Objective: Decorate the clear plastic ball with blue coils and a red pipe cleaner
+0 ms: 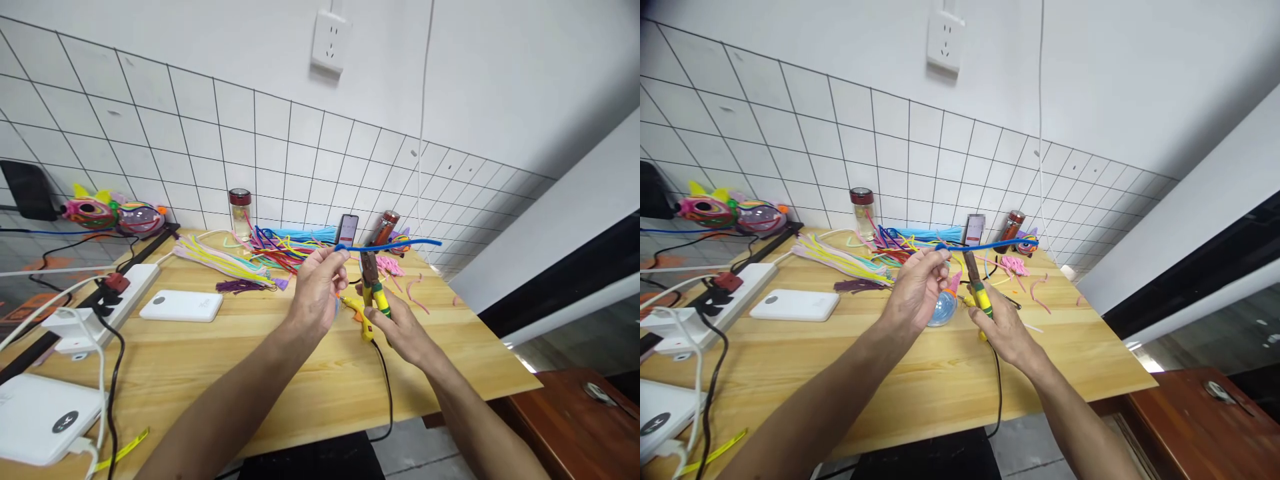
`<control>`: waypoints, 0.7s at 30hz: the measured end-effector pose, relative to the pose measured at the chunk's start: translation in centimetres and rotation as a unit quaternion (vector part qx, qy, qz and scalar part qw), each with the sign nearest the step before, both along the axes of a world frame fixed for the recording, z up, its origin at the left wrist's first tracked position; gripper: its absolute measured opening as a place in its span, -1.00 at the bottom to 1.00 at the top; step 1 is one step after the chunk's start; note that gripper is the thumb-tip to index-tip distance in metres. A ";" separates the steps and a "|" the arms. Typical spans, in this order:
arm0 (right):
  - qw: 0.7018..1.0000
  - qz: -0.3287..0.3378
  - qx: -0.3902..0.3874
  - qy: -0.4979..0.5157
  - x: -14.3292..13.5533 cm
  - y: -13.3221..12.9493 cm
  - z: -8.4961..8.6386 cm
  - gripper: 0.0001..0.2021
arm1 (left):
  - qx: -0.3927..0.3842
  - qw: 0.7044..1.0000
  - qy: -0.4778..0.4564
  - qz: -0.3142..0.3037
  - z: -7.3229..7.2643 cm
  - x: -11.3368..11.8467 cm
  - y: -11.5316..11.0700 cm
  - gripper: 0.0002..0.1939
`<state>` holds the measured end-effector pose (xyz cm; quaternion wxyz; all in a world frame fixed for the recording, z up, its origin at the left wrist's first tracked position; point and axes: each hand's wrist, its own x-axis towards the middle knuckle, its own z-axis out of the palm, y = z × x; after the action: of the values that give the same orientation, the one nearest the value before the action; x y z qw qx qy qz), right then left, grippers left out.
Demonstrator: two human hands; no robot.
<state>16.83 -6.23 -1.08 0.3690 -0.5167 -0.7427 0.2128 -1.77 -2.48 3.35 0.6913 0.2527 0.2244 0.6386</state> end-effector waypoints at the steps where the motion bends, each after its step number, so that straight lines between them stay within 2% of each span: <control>1: 1.000 -0.005 0.017 -0.010 -0.2 0.0 0.0 -0.70 | 0.002 1.000 0.000 -0.004 -0.1 0.2 -0.1 -0.61; 5: 0.999 -0.013 0.029 -0.034 -1.0 0.0 0.3 -0.71 | 0.011 1.000 -0.008 -0.016 -0.6 0.6 -0.4 -0.57; 12: 0.999 -0.011 0.018 -0.025 -1.7 0.3 0.7 -0.61 | 0.011 0.999 -0.007 -0.033 -0.7 1.0 -0.8 -0.56; 21: 0.999 -0.007 0.017 -0.027 -1.9 0.5 1.4 -0.66 | 0.022 0.999 0.036 -0.025 -0.6 1.0 -0.8 -0.63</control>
<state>14.95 -5.78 0.36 0.3589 -0.5215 -0.7521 0.1834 -0.77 -3.30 2.76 0.6929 0.2961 0.2287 0.6164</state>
